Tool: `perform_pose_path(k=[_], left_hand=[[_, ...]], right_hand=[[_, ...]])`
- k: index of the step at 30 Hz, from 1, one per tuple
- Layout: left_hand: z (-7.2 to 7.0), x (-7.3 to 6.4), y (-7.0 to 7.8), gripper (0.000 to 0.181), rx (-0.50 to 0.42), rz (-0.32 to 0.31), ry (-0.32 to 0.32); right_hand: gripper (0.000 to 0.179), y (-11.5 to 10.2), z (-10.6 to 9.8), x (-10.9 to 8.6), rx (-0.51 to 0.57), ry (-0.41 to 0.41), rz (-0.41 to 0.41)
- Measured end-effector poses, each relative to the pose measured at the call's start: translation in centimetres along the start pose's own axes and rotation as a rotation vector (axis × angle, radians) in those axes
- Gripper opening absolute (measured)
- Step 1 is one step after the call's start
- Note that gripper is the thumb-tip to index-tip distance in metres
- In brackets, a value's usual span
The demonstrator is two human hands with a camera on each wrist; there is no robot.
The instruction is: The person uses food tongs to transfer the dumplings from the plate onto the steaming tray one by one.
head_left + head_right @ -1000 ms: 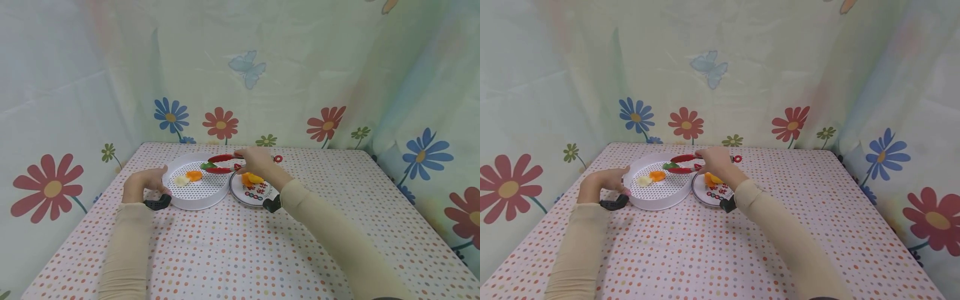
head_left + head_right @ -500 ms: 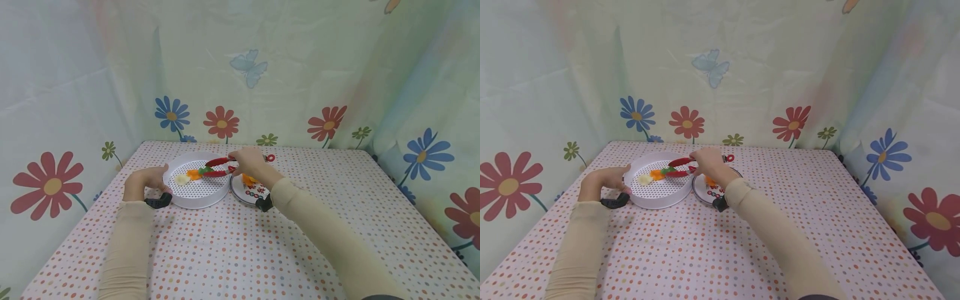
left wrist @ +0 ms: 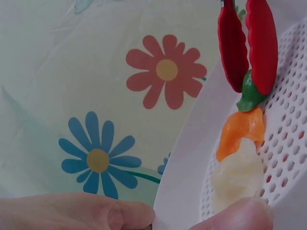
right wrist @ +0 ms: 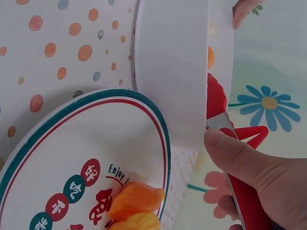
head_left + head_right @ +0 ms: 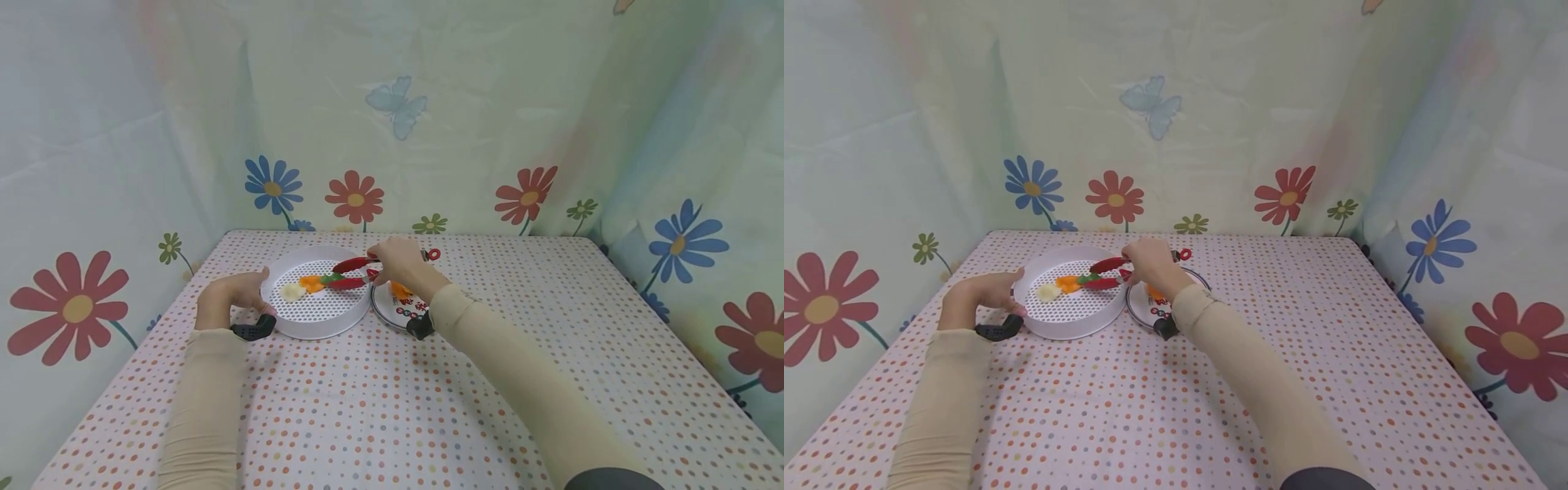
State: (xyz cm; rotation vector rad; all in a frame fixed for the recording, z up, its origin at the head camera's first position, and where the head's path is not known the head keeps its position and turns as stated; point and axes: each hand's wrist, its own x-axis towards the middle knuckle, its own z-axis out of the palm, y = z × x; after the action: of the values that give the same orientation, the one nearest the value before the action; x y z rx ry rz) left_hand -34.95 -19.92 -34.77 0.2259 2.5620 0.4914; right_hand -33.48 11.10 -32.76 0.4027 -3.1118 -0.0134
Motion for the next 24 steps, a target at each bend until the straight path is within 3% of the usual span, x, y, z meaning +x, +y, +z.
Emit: perform_pose_path(k=[8, 17, 20, 24], left_hand=[[0.0, 0.0, -0.2, 0.117, 0.021, 0.007, 0.003], [0.1, -1.9, -2.0, 0.124, 0.046, 0.018, -0.005], [0.1, -1.8, -1.7, 0.124, 0.049, 0.04, -0.01], [0.1, -0.9, -0.2, 0.122, 0.064, 0.082, -0.012]], right_hand=[[0.067, -0.2, 0.1, 0.0, 0.014, -0.026, 0.033], [0.078, -1.1, -0.2, -0.1, 0.079, -0.05, -0.024], [0.079, -0.1, -0.6, -1.1, 0.1, -0.033, -0.003], [0.081, 3.1, -1.5, -3.3, 0.141, 0.002, 0.036]])
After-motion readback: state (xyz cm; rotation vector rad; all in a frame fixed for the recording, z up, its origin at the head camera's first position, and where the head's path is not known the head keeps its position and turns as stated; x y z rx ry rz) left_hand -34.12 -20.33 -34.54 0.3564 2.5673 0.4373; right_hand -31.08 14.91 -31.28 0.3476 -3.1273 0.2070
